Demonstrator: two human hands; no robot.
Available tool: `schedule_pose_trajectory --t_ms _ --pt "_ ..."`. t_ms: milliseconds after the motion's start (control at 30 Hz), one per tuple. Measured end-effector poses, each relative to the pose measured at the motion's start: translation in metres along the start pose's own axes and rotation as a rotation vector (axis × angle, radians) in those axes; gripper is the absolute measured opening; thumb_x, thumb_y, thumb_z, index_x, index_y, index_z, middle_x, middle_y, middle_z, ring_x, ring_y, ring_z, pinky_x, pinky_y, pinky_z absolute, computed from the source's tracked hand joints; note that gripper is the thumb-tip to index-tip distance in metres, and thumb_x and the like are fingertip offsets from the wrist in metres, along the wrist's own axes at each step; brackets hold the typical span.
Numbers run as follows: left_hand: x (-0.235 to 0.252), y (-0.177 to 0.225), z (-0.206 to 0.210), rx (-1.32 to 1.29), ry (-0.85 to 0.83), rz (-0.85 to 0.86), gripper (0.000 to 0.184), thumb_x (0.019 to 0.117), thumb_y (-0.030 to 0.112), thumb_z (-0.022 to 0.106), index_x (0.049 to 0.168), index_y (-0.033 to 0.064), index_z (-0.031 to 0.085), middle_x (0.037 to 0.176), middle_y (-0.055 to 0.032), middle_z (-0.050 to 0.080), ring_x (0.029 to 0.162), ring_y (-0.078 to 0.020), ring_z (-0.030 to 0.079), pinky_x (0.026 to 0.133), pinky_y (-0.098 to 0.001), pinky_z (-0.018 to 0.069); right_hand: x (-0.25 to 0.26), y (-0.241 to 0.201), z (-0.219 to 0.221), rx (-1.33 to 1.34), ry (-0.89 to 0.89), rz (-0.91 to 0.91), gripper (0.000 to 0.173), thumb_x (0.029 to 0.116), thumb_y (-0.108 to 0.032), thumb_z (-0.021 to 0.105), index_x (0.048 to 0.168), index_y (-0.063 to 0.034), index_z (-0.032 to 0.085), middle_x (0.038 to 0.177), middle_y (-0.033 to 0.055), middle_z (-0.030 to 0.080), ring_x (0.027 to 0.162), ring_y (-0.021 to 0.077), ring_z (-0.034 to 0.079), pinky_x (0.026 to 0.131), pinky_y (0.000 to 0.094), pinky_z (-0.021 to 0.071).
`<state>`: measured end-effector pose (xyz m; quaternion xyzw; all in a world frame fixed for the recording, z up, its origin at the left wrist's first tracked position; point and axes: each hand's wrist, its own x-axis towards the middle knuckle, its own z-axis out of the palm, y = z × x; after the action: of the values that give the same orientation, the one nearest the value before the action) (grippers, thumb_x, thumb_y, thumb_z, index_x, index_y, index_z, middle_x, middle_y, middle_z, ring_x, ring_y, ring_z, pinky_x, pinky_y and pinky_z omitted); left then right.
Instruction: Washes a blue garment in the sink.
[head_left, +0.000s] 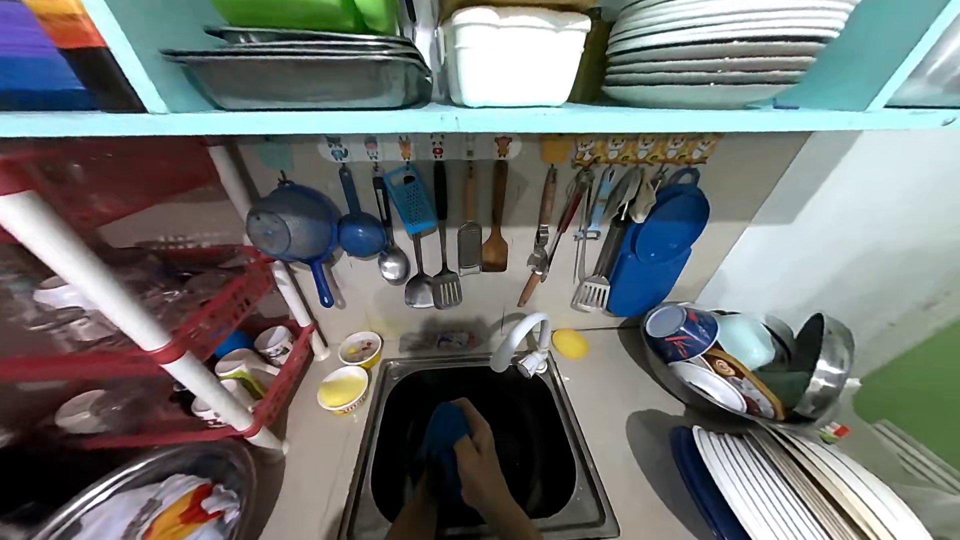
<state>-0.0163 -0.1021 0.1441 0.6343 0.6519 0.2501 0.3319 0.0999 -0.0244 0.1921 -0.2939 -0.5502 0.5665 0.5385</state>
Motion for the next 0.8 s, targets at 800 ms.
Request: schedule_pose_trajectory --t_ms 800 --pt "0.054 -0.041 0.045 -0.567 -0.045 -0.299 0.038 0.1107 0.018 0.038 0.141 0.0016 0.053 0.135 -0.0119 0.061 0.12 -0.0166 0.058 0.103 -0.0353 0.0472 0.059 0.085 -0.087 -0.019 0.23 0.52 0.034 0.1094 -0.011 0.04 0.136 0.0048 0.054 0.121 0.0192 0.063 0.105 0.0204 0.062 0.091 0.0377 0.0536"
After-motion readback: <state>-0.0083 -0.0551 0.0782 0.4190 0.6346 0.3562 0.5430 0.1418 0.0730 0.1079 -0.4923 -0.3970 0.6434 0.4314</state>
